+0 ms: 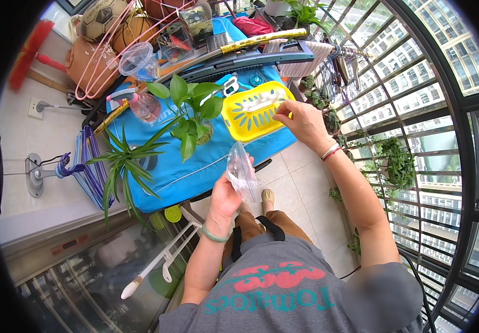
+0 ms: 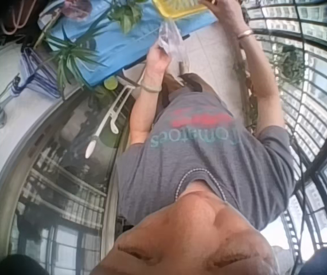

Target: The person removes several pieces of clothing from a drying rack on a balcony, including a white top and a black garment. They walk into a bedroom, fold the items, and place them into a wardrobe. The person then returns to the balcony and handles a small plastic bag containing a plant cutting.

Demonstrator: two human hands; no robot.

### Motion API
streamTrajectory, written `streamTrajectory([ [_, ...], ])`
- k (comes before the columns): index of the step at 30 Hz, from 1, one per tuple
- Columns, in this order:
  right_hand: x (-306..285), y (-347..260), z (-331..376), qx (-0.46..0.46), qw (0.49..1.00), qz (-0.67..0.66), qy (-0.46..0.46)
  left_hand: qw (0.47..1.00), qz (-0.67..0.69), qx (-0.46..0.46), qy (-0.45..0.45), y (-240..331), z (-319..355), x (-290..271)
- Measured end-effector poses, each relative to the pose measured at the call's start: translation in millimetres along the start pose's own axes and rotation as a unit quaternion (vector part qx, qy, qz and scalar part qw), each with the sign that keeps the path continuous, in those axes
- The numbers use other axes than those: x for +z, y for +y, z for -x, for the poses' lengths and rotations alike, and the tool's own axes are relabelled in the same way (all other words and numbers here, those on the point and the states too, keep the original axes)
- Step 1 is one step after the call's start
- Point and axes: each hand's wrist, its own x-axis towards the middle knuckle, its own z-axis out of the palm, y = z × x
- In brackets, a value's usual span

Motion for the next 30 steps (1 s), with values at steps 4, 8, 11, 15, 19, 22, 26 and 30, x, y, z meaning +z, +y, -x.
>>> streamTrajectory([
  [4, 1.2, 6.6, -0.2, -0.043, 0.997, 0.065, -0.027, 1.000, 0.009, -0.008, -0.003, -2.5, -0.6, 3.1],
  [8, 5.7, 8.1, -5.6, -0.078, 0.990, 0.110, -0.041, 1.000, 0.015, -0.005, 0.018, -4.4, 0.0, 7.3],
  [11, 12.6, 7.5, -7.3, -0.075, 0.988, 0.130, -0.036, 1.000, 0.014, -0.008, 0.005, -3.9, -0.5, 2.8],
  [15, 22.7, -2.6, -0.2, -0.032, 0.998, 0.045, 0.018, 1.000, 0.015, -0.010, -0.001, -4.6, 1.1, 6.4],
  [19, 22.4, -25.6, 16.6, 0.020, 0.995, -0.083, -0.046, 1.000, 0.008, -0.004, 0.015, -3.7, 0.7, 4.5],
  [22, 17.5, -46.7, 34.1, 0.012, 0.987, -0.113, -0.112, 0.999, -0.021, 0.016, 0.028, -3.3, -0.6, 7.7],
  [26, 5.9, -76.9, 48.0, -0.012, 0.982, -0.067, -0.177, 0.995, -0.062, 0.052, 0.052, -4.4, 0.0, 17.3],
  [30, 7.2, -86.9, 56.7, -0.034, 0.984, 0.000, -0.176, 0.989, -0.101, 0.084, 0.070, -6.3, 3.4, 24.7],
])
